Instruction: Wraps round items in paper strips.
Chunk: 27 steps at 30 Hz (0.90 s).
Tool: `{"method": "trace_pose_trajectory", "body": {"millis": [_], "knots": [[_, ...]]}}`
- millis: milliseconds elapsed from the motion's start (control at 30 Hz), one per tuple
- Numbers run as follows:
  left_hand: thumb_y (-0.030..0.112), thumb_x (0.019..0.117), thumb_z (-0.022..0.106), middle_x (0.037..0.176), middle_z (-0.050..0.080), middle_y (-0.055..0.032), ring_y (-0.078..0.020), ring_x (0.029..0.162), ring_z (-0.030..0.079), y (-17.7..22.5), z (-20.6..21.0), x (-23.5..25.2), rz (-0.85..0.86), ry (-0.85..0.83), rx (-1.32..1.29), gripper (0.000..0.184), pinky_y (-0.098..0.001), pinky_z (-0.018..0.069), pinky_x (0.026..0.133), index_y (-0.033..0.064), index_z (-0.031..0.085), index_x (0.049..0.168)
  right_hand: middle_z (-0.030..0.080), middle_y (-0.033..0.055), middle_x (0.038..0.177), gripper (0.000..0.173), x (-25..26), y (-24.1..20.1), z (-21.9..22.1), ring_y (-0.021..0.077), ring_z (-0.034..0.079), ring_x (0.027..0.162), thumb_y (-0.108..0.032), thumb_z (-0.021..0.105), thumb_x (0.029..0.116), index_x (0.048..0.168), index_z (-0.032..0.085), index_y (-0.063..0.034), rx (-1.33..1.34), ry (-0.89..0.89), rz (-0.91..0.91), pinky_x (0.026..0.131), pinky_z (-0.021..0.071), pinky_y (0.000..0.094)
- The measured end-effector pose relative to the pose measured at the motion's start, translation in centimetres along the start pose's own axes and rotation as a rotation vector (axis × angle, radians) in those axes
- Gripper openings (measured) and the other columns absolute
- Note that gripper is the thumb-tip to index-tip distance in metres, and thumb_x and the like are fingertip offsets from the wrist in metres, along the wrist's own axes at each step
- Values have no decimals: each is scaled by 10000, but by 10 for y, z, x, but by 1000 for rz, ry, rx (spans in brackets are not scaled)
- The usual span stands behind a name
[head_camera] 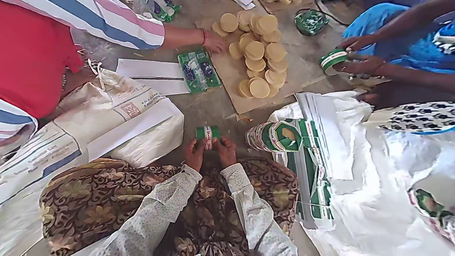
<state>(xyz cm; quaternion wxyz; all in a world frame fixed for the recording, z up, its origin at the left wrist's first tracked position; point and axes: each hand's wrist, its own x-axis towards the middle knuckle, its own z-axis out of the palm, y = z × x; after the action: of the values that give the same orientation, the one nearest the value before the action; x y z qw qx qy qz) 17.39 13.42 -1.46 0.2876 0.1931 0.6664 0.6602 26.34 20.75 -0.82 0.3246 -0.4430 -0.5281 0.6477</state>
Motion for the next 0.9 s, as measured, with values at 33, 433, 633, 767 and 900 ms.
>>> {"method": "trace_pose_trajectory", "body": {"millis": [33,433,633,767,900], "knots": [[64,988,622,829,701,-29,17,792,650,2,1,1,-12,16,26,168,-185,542,792,-83,691,944,663,-32,699,204,0,-1,0,1,625,661,-54,591,996,822,687,-12,-24,19,-7,679,540,208],[77,998,605,866,702,-68,2,837,652,7,0,1,11,-26,114,198,-190,533,833,-97,691,961,690,-3,712,176,-1,-2,1,29,655,668,-47,606,981,846,705,7,-24,42,-14,687,568,236],[89,1035,506,829,684,15,29,815,653,7,-2,1,-15,-40,-21,224,-186,548,820,-67,654,972,672,-37,751,195,-6,-5,-4,-6,638,729,-7,517,999,879,671,1,71,-10,-11,753,549,205],[46,978,556,945,685,-81,-43,867,664,-2,-4,5,-7,-73,21,208,-222,553,838,-110,616,1102,688,-9,773,127,-6,-5,-5,13,649,738,33,567,972,905,674,22,94,-30,43,759,558,210],[114,954,628,1072,648,-189,-167,939,658,-5,-5,14,17,-87,219,405,-315,557,859,-128,521,1259,663,-6,743,101,1,0,-3,27,623,705,26,616,951,867,670,20,71,-30,78,724,543,215]]}}
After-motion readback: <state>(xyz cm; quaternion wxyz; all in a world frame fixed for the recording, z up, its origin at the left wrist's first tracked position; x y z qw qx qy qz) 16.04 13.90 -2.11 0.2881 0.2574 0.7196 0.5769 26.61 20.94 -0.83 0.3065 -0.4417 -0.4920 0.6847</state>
